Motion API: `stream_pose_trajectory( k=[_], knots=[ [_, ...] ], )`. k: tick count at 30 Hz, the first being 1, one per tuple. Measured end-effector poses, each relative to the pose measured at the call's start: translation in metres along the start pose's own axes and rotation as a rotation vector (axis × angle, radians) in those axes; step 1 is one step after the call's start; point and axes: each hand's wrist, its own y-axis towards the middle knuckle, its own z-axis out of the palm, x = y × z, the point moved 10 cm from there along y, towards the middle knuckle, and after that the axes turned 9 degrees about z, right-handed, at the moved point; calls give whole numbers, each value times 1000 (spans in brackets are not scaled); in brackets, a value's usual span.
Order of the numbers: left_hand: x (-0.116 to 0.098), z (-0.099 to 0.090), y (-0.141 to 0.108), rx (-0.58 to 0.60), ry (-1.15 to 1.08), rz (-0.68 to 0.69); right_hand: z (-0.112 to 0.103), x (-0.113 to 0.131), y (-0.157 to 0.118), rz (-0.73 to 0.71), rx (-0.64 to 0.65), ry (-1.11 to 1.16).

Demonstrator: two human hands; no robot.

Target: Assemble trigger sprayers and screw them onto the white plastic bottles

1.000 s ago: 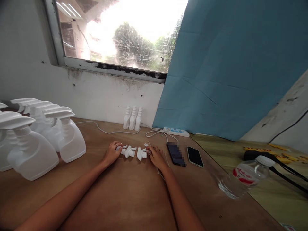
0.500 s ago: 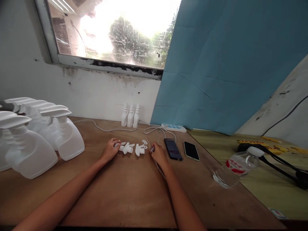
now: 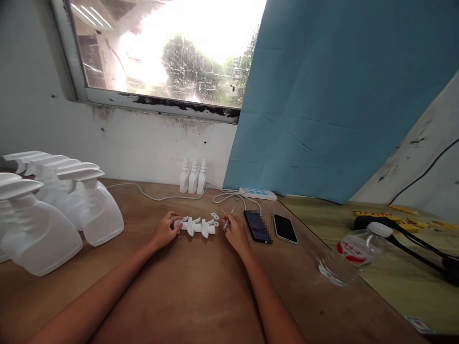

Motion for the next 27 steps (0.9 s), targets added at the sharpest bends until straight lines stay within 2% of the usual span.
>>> stream_pose_trajectory(
  k=[4,7,16,27],
  knots=[
    [-2,-1,0,-12,-15,7,9,47,-16,-211,57,77],
    [-4,-3,0,-26,-18,3,18,62,-24,-276,104,115],
    [-6,-6,2,-38,-14,-6,30,50,-20,-254,114,209],
    [-4,-13,2,-102,-37,-11,28,48,-19,-271,80,265]
  ],
)
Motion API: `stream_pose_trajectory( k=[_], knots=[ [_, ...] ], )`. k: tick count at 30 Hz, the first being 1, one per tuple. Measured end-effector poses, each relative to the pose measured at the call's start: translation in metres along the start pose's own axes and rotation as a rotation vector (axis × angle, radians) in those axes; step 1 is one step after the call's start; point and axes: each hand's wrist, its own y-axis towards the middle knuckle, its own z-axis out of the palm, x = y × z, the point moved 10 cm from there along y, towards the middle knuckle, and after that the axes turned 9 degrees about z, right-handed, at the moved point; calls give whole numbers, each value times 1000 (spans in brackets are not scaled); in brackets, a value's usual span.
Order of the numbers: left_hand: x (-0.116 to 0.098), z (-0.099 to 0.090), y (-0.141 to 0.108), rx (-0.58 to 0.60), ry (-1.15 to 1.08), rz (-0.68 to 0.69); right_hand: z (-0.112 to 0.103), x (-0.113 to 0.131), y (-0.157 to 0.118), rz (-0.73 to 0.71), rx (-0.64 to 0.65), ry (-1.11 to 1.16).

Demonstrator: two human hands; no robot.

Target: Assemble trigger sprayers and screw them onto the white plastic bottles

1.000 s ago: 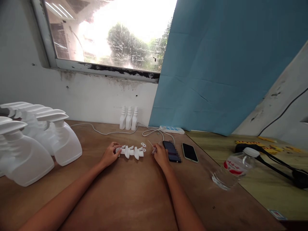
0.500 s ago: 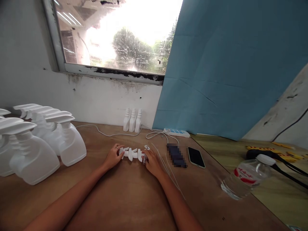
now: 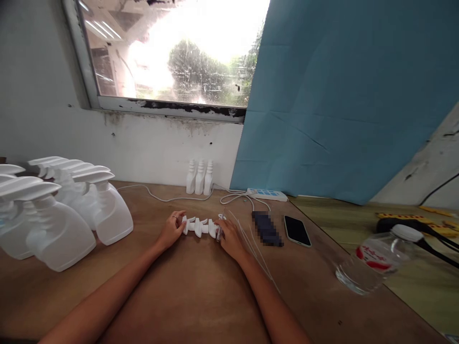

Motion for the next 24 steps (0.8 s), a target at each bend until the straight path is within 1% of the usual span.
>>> stream_pose_trajectory(
  k=[9,13,16,18,20,22,24],
  knots=[
    [2,-1,-1,-26,8,-5,0,-2,1,-12,-29,6],
    [0,-5,-3,-47,18,-7,1,-6,0,-9,-28,14],
    [-1,-12,-7,-61,25,-10,1,-9,0,-5,-29,20],
    [-4,-22,-12,-70,36,-6,-1,-10,0,-5,-31,20],
    [-11,-37,-18,-83,72,20,-2,-10,0,-8,-30,17],
    [-25,-61,-25,-113,169,78,-2,-9,1,-14,-33,15],
    [-42,-94,-33,-189,335,152,-2,-8,1,-17,-45,15]
  ],
)
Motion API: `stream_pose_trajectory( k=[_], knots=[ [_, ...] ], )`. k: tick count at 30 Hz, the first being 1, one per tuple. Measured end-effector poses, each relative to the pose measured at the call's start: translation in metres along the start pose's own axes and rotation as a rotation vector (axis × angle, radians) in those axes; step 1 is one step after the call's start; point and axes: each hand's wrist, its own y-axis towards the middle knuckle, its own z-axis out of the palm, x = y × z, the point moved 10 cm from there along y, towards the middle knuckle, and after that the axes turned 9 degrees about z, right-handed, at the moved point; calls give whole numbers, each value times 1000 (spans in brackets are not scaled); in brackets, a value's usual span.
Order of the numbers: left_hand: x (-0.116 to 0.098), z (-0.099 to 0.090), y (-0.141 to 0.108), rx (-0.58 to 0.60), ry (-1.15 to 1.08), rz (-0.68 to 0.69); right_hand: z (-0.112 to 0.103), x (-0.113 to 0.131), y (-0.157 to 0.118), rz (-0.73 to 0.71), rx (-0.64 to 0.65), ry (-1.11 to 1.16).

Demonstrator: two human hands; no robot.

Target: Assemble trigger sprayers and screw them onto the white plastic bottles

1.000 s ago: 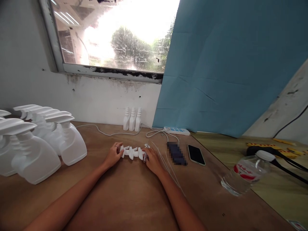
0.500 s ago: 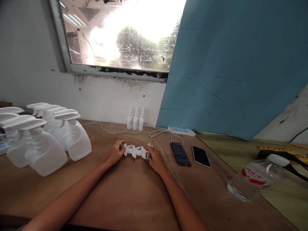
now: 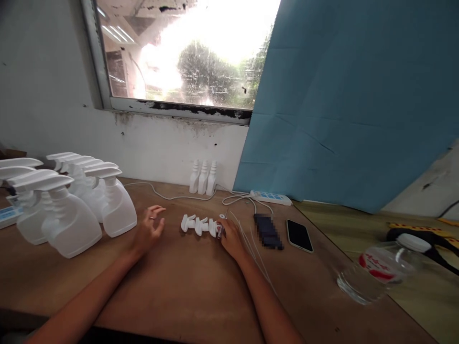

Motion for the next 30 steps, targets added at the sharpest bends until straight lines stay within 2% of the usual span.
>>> stream_pose_trajectory(
  k=[2,5,7,9,14,19,26,28,30],
  knots=[
    [-2,-44,-2,-143,182,39,1,0,0,3,-9,-7],
    [5,-101,-12,-372,387,-2,4,0,-1,11,-13,-28],
    [10,-124,-19,-469,471,-27,4,-1,-1,17,-25,-36],
    [14,-132,-23,-500,513,-36,2,-2,-1,24,-44,-37],
    [35,-120,-23,-426,512,-81,-4,-7,0,42,-78,-24],
    [61,-110,-27,-361,435,-213,-8,-8,0,57,-92,-14],
    [71,-109,-29,-349,322,-314,-18,1,-1,62,-158,-18],
    [77,-97,-31,-266,243,-399,-25,4,-1,79,-204,-31],
    [79,-77,-31,-120,167,-461,-35,8,-3,116,-264,-31]
  ],
)
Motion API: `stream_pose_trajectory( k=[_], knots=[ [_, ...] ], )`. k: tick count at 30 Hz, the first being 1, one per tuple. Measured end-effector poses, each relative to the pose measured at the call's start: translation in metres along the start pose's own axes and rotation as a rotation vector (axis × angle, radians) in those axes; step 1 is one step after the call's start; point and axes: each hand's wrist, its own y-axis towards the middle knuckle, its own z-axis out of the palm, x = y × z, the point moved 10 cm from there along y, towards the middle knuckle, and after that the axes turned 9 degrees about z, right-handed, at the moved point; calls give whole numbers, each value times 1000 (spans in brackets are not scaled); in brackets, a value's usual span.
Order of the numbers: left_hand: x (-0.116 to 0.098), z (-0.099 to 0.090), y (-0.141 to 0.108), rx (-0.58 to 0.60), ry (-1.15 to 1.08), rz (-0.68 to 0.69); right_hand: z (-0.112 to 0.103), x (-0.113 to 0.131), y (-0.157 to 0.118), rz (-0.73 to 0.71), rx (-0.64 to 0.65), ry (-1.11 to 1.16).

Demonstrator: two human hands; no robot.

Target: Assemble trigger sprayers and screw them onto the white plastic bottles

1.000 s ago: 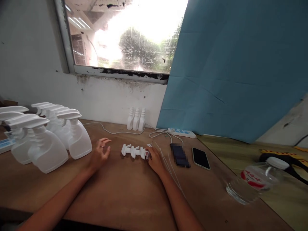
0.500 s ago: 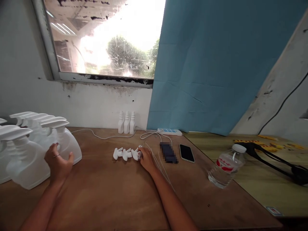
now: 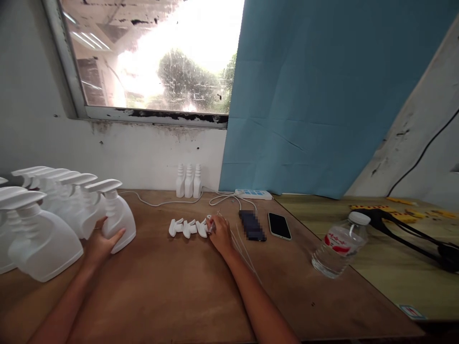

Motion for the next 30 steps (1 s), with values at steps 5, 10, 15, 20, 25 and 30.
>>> stream_pose_trajectory(
  k=[5,10,15,20,25,30],
  knots=[
    [-58,31,-9,232,-61,259,-11,2,0,206,25,322],
    [-142,33,-12,152,85,744,11,2,-7,474,246,869],
    [-184,55,-13,113,243,977,33,9,-16,671,470,1120],
    [-199,74,-12,145,257,1057,29,3,-15,753,469,1159],
    [-207,76,17,375,131,1052,-4,9,1,509,296,1004],
    [-223,66,28,502,83,1137,-3,29,-4,488,444,994]
  ],
)
